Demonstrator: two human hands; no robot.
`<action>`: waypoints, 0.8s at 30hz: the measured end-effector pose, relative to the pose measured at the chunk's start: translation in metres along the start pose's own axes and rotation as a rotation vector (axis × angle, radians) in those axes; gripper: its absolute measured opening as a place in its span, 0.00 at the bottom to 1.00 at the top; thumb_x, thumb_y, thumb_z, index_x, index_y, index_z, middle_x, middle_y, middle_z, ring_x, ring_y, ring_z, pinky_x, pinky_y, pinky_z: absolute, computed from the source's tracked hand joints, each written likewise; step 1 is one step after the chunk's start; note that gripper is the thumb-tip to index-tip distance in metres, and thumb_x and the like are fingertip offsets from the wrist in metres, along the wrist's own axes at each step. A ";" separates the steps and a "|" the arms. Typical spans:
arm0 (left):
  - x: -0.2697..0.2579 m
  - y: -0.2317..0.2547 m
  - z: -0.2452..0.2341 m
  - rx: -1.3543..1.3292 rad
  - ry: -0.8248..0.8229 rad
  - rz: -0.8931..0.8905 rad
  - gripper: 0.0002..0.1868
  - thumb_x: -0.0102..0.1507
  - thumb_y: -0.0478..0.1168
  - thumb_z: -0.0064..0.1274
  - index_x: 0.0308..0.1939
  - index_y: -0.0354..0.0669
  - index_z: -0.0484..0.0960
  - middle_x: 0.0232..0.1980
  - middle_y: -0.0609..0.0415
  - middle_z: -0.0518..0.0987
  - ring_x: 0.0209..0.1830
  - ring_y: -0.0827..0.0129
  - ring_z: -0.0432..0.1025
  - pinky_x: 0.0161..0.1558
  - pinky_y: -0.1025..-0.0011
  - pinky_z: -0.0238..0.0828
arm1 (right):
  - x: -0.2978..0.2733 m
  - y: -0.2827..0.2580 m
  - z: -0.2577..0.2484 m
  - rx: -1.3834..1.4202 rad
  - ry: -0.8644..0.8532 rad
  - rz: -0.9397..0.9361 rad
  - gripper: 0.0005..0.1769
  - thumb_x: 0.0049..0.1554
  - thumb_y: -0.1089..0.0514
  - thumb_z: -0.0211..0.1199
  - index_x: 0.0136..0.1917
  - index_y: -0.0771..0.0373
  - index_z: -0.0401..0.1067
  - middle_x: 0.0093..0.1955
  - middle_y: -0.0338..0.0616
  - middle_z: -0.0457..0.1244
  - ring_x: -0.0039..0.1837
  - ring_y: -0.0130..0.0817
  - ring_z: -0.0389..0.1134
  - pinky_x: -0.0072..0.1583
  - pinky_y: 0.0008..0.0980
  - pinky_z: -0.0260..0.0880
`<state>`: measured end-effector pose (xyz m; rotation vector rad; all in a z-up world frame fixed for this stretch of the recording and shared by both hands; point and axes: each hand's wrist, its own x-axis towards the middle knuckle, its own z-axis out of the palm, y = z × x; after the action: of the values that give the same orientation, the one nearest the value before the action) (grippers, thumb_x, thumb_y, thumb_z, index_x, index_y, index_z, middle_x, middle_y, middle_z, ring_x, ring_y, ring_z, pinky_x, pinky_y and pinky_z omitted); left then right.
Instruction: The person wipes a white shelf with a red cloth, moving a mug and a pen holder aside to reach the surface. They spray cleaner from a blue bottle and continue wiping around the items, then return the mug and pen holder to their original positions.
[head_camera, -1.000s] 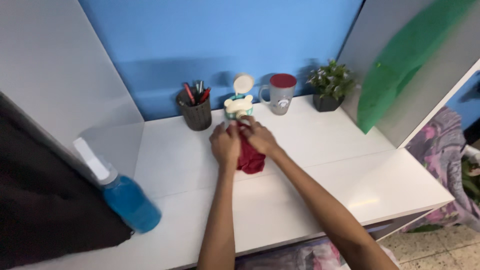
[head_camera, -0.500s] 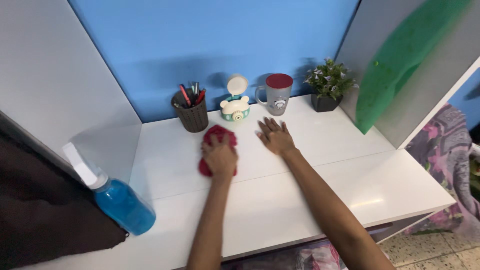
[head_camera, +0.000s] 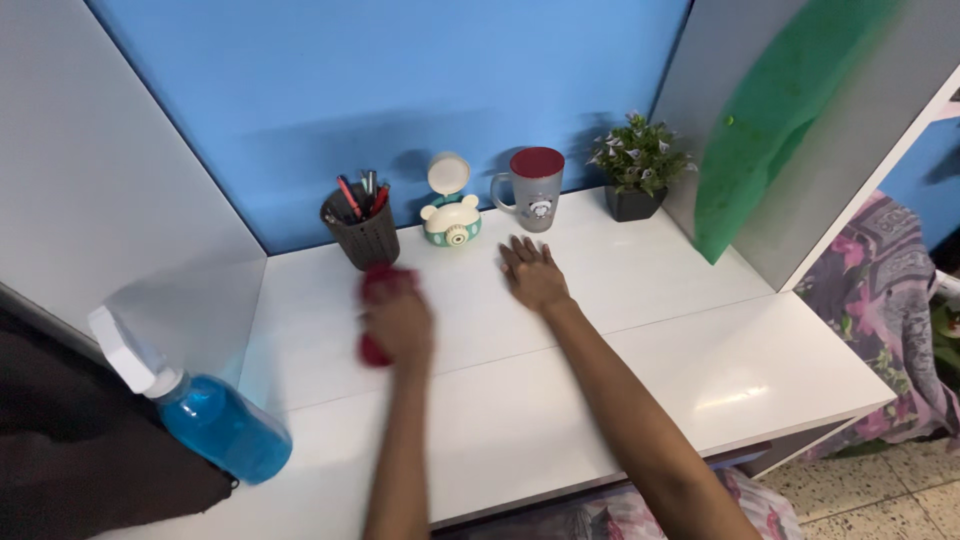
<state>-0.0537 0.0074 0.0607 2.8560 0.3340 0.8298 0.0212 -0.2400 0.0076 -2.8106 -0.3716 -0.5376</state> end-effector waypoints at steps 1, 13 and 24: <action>-0.009 0.026 0.003 -0.041 0.054 0.083 0.16 0.66 0.50 0.50 0.54 0.52 0.80 0.58 0.40 0.74 0.53 0.37 0.70 0.46 0.39 0.72 | 0.001 0.004 0.001 0.012 -0.002 -0.004 0.30 0.66 0.46 0.44 0.79 0.52 0.57 0.83 0.48 0.48 0.83 0.48 0.47 0.79 0.54 0.42; 0.005 -0.037 0.012 0.050 0.060 0.007 0.14 0.65 0.45 0.52 0.53 0.52 0.80 0.55 0.43 0.78 0.46 0.45 0.77 0.43 0.48 0.75 | -0.006 0.012 -0.001 0.037 0.021 -0.039 0.28 0.67 0.47 0.44 0.79 0.51 0.58 0.82 0.46 0.49 0.82 0.45 0.48 0.79 0.50 0.45; 0.027 -0.117 -0.004 0.158 0.086 -0.233 0.17 0.66 0.52 0.53 0.55 0.51 0.80 0.60 0.38 0.73 0.59 0.33 0.67 0.49 0.37 0.69 | -0.002 0.003 -0.001 -0.042 -0.008 0.000 0.29 0.66 0.49 0.45 0.78 0.52 0.58 0.82 0.46 0.49 0.82 0.45 0.48 0.79 0.50 0.45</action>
<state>-0.0534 0.1272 0.0546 2.8505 0.7592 0.9181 0.0194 -0.2438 0.0073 -2.8539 -0.3664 -0.5400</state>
